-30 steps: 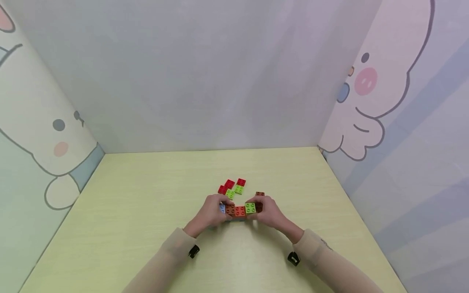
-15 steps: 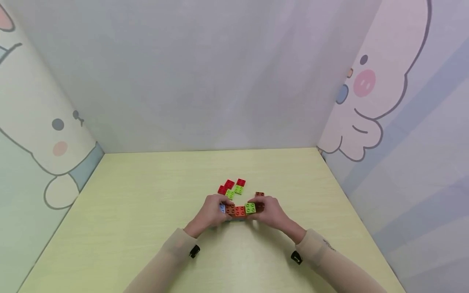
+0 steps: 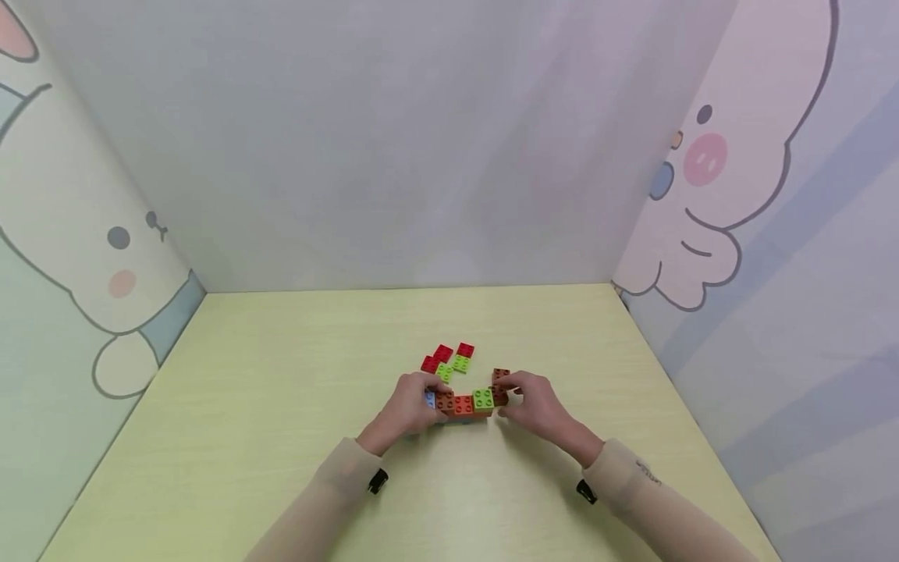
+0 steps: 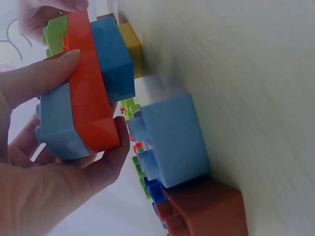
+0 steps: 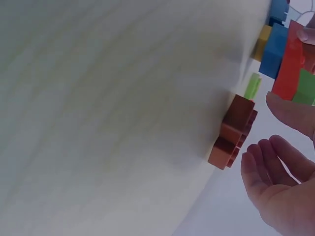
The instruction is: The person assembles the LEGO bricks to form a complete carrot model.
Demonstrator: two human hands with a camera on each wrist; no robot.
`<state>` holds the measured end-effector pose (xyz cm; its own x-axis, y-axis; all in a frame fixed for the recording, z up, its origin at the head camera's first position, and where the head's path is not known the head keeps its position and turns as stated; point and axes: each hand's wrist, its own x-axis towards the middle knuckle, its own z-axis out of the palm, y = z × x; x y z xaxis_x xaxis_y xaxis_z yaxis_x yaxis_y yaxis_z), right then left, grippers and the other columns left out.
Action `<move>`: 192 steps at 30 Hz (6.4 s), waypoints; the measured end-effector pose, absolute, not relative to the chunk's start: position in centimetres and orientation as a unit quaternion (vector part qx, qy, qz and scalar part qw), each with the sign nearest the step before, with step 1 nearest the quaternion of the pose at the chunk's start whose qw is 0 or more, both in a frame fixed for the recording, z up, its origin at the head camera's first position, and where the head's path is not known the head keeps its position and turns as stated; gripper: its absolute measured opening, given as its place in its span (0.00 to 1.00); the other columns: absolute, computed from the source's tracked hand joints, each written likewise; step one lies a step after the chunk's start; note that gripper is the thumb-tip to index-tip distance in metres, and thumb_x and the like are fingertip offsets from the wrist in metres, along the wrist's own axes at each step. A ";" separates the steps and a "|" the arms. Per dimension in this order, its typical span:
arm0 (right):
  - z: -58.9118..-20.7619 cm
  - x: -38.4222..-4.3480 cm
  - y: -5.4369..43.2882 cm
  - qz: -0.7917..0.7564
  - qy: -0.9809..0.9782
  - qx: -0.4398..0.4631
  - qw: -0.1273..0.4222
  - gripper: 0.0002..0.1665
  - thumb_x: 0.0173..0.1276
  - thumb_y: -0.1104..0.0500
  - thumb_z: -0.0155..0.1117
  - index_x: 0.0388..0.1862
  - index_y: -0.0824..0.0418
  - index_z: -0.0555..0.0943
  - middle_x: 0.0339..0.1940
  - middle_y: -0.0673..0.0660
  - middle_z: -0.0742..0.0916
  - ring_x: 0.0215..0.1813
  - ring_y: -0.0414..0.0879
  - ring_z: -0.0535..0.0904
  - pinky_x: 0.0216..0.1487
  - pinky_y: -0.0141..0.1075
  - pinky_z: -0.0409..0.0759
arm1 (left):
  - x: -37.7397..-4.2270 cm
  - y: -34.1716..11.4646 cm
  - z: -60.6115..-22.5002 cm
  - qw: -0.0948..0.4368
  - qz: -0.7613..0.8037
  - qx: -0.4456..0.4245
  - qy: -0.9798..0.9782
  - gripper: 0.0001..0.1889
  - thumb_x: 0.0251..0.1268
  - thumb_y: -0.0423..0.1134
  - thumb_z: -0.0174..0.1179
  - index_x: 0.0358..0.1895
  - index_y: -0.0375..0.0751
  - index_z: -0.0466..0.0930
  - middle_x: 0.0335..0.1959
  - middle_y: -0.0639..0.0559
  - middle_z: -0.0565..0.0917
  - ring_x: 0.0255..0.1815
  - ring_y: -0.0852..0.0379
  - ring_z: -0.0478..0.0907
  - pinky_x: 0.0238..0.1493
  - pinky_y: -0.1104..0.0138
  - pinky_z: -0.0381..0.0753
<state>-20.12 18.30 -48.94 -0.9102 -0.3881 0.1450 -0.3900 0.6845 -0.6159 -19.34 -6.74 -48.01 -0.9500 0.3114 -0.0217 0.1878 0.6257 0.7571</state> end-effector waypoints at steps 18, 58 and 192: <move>-50.2 -20.9 18.2 0.259 -0.939 0.227 0.016 0.22 0.47 0.68 0.78 0.44 0.62 0.85 0.41 0.54 0.84 0.44 0.48 0.79 0.47 0.44 0.77 | -19.1 -6.5 -47.6 0.088 0.420 0.136 0.893 0.18 0.42 0.30 0.76 0.42 0.44 0.86 0.42 0.55 0.80 0.47 0.54 0.72 0.52 0.54 0.73; -44.9 -20.7 16.2 0.381 -0.888 0.255 0.035 0.22 0.59 0.66 0.70 0.54 0.65 0.81 0.47 0.55 0.84 0.43 0.45 0.80 0.37 0.35 0.80 | -19.2 -7.0 -48.0 0.062 0.384 0.145 0.910 0.19 0.41 0.35 0.77 0.41 0.47 0.86 0.45 0.53 0.81 0.52 0.51 0.73 0.54 0.52 0.71; -49.2 -20.4 13.6 0.363 -0.902 0.218 -0.087 0.21 0.53 0.54 0.76 0.47 0.55 0.85 0.45 0.49 0.83 0.47 0.45 0.74 0.49 0.45 0.72 | -16.7 -14.4 -49.2 0.053 0.328 0.055 0.942 0.32 0.31 0.38 0.81 0.48 0.30 0.83 0.42 0.45 0.84 0.43 0.50 0.78 0.46 0.55 0.76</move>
